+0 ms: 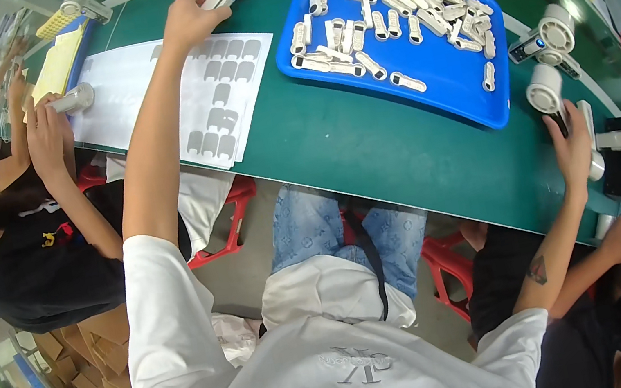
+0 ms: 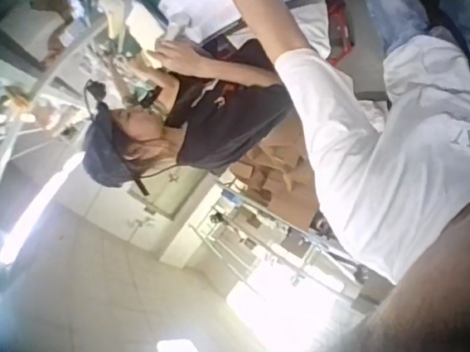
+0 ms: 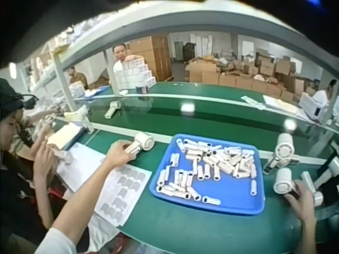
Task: The person assembles small white handheld fans by hand. They pick up fan blades and cylindrical bodies from a blue tray, insert the blades into the bodies, and attach the front and back covers. The person repeatedly handles the components, aligning and snapping them together to form complete units.
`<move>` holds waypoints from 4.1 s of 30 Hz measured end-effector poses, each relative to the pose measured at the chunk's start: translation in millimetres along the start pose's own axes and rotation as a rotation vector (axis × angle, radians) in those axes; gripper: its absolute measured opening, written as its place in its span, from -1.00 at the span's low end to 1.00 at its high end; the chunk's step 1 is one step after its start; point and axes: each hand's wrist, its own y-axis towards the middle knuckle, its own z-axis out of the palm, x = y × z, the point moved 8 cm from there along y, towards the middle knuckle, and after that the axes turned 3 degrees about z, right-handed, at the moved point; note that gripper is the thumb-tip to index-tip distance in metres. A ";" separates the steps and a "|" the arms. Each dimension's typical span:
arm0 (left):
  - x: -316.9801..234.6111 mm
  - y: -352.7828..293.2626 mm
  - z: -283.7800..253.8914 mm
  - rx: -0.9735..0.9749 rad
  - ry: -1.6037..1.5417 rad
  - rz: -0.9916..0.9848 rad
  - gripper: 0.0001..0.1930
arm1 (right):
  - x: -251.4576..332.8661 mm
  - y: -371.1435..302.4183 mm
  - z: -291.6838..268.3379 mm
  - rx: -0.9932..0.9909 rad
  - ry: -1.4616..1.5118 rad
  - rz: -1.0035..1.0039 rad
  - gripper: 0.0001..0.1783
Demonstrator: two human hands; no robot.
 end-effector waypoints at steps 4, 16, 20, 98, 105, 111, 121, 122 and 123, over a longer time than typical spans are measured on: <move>7.0 6.3 5.3 -0.007 -0.034 0.081 -0.40 | -23.6 -38.8 -25.0 -0.118 0.442 0.137 -0.55; 2.3 9.6 9.7 -0.022 0.075 0.252 -0.46 | 68.5 -114.4 -17.0 0.123 0.763 0.120 -0.61; 6.8 6.3 -6.3 -0.246 0.096 0.257 -0.43 | 176.8 -101.0 6.7 0.291 0.509 -0.280 -0.51; -236.3 -219.8 63.0 0.264 -0.413 0.855 -0.73 | 255.9 -108.5 38.8 0.045 0.026 -0.436 -0.88; -248.9 -247.5 40.9 0.120 -0.386 0.838 -0.77 | 218.8 -101.2 48.7 0.291 0.468 -0.291 -0.73; -251.8 -251.5 57.5 0.428 -0.202 0.620 -0.78 | 213.4 -120.7 63.5 0.413 0.515 -0.395 -0.45; -251.0 -269.3 67.0 0.350 -0.141 0.644 -0.86 | 216.2 -150.4 68.8 0.171 0.340 -0.623 -0.43; -251.6 -268.2 65.7 0.373 -0.199 0.644 -0.81 | 215.2 -149.9 70.3 0.194 0.370 -0.594 -0.44; -251.7 -265.7 64.7 0.359 -0.204 0.628 -0.78 | 214.8 -146.7 66.6 0.203 0.382 -0.557 -0.45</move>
